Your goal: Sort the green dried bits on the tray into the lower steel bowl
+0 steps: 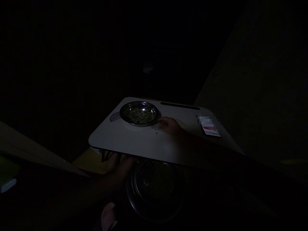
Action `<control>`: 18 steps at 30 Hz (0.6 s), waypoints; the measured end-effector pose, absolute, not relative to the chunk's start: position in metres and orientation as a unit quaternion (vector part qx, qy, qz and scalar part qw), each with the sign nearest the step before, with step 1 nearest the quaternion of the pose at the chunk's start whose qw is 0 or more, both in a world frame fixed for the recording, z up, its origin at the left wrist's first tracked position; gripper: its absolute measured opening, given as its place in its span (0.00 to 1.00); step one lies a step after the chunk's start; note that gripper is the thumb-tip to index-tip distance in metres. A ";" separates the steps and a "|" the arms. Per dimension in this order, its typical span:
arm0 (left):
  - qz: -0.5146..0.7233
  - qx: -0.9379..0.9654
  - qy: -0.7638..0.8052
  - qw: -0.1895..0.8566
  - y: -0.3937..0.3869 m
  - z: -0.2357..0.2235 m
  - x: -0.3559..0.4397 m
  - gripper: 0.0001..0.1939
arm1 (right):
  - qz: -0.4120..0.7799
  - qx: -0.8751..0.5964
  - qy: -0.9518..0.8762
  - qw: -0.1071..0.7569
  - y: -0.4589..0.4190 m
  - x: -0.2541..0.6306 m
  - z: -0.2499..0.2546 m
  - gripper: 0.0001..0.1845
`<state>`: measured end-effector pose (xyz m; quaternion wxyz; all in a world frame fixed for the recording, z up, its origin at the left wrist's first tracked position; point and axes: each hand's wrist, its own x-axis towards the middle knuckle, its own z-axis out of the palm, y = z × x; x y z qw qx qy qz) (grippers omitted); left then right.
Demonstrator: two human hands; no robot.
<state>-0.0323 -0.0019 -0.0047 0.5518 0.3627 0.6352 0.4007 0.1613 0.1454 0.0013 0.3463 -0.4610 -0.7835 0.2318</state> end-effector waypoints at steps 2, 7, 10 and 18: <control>0.400 0.367 0.639 0.545 -0.003 -0.003 -0.032 0.04 | 0.270 -0.427 -0.797 0.331 0.143 0.160 0.004 0.15; 0.382 0.352 0.634 0.573 -0.004 0.004 -0.030 0.03 | 0.296 -0.431 -0.785 0.332 0.132 0.163 0.011 0.14; 0.382 0.348 0.629 0.581 -0.004 0.006 -0.030 0.04 | 0.271 -0.466 -0.770 0.340 0.128 0.166 0.011 0.14; 0.383 0.351 0.631 0.576 -0.001 0.001 -0.030 0.04 | 0.328 -0.426 -0.784 0.310 0.102 0.160 0.009 0.12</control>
